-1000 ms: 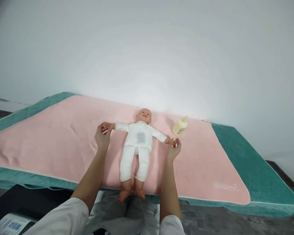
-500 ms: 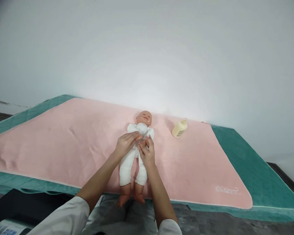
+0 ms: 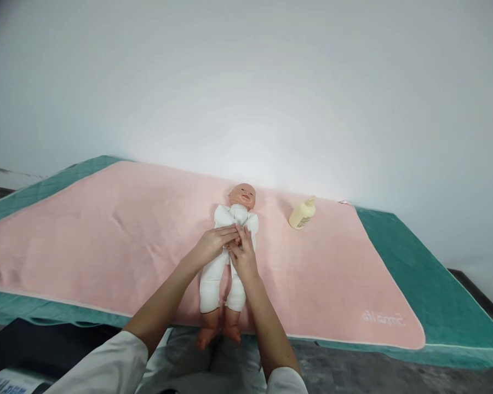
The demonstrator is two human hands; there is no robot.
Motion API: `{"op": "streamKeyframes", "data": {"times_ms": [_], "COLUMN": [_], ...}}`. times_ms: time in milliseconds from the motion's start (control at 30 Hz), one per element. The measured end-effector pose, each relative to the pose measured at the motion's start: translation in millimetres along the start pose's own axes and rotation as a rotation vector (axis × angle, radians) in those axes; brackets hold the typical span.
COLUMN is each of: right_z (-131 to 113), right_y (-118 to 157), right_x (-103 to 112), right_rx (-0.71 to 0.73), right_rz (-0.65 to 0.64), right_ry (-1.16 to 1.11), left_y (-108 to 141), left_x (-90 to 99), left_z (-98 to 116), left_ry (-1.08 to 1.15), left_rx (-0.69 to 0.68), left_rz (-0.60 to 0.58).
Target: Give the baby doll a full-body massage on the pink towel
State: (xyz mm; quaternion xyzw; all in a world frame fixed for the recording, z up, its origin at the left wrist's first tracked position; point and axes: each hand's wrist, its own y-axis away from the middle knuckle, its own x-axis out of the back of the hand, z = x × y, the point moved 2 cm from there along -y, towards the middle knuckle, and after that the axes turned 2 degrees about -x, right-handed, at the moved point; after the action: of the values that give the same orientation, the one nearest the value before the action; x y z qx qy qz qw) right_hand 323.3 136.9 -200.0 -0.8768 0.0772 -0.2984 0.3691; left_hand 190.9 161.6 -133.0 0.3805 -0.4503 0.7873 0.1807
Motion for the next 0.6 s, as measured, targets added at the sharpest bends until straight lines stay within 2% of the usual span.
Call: {"op": "streamKeyframes", "data": {"times_ms": [167,367,500,600], "right_z": [2.5,0.9,2.1,6.3], "right_y": [0.3,-0.2,4.3,6.4], "right_x": [-0.4,3.9,11.5,21.1], "right_rx": [0.03,0.035,0.005,-0.047], "right_rz": [-0.015,-0.001,0.067,0.154], "right_ry": [0.037,0.039,0.055,0.035], "left_y": [4.8,19.2,25.9,30.6], "left_x": [-8.4,-28.3,-26.7,-17.5], "left_z": [-1.3,-12.7,-22.1,-30.0], "left_ry": [0.019,-0.04,-0.012,0.029], "left_rx": [0.004,0.022,0.124,0.282], "left_rz": [0.026,0.14,0.329,0.53]}}
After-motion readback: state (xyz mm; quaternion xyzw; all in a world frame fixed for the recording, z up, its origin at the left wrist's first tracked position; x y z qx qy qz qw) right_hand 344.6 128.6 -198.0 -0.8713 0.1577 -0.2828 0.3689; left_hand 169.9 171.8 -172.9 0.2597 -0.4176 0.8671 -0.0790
